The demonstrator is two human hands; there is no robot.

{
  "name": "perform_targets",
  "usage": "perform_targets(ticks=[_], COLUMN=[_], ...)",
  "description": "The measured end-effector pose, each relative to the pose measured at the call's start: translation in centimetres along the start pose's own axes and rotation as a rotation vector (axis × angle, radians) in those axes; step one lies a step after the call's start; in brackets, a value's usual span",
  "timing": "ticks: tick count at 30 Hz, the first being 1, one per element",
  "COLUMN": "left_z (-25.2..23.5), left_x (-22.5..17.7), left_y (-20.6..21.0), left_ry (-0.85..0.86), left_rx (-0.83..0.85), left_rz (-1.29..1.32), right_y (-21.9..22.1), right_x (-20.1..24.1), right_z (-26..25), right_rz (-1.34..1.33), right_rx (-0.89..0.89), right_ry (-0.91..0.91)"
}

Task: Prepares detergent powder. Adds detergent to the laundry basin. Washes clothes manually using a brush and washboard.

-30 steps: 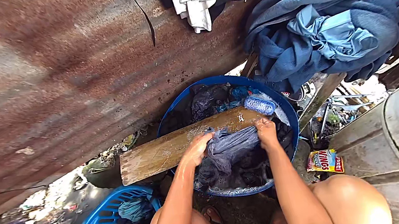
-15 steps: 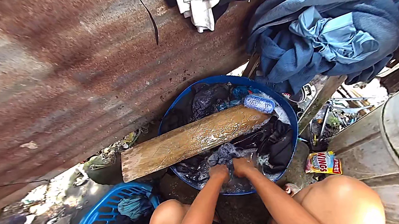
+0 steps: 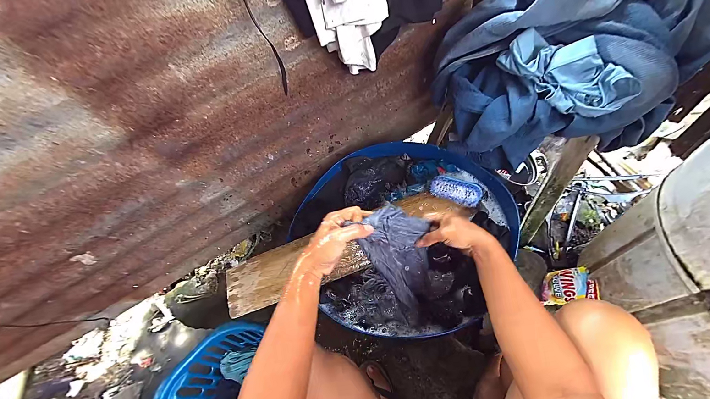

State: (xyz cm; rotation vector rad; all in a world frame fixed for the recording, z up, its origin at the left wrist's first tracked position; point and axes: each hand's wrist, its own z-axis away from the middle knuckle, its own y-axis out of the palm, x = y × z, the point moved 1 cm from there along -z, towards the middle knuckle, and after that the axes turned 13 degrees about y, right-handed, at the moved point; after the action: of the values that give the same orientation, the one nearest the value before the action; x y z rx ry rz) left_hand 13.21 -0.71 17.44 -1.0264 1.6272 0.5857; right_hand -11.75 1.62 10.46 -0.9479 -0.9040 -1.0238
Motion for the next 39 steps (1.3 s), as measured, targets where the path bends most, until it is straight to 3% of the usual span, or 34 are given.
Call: perform_targets(ticks=[4,8,12,15,17,19,21,25,27,31,36,39], left_z=[1.5,2.5,3.1,3.7,4.1,4.4,5.0,7.0,8.4,9.6,11.1,11.7], left_x=[0.9,3.1,4.8,4.6,3.9,3.7,5.2,12.1,13.8,14.9,15.6,15.7], left_y=[-3.3,-5.6,-7.3,-8.0,-8.3,-8.7,-9.2,-10.7,-11.3,-12.0,-11.4,-10.9], left_ry=[-0.022,-0.229,-0.335,-0.222,-0.128,-0.129,-0.255,-0.592,-0.608,-0.59,-0.525,-0.514], left_rx=[-0.301,-0.405,-0.457,-0.53,-0.501,-0.425,-0.3,0.143,0.161,0.054,0.006,-0.03], left_rz=[0.188,-0.048,-0.141,0.087,0.207,0.169,-0.091,-0.787,-0.928,-0.835,-0.828,-0.827], right_y=[-2.3,-4.4,-5.6,-6.3,-6.6,-6.7,-6.8,-6.8,-7.0,-7.5,-7.9,-8.2], right_x=[1.6,1.6,1.8,2.3,2.4,2.4,1.8,0.5,-0.6,-3.4,-4.0,-3.1], right_z=[1.1,0.7,1.2,2.2,2.1,1.0,-1.2,-5.6,-6.8,-9.0,-10.7,-11.4], right_rz=[-0.257,-0.152,-0.216,-0.316,-0.358,-0.321,-0.12,0.388,0.517,0.625,0.803,0.794], right_rx=[-0.345,-0.655,-0.73,-0.752,-0.763,-0.77,-0.752,-0.648,-0.685,-0.654,-0.677,-0.604], right_ry=[-0.076,-0.095,-0.147,-0.225,-0.318,-0.348,-0.194,0.403,0.537,0.644,0.479,0.542])
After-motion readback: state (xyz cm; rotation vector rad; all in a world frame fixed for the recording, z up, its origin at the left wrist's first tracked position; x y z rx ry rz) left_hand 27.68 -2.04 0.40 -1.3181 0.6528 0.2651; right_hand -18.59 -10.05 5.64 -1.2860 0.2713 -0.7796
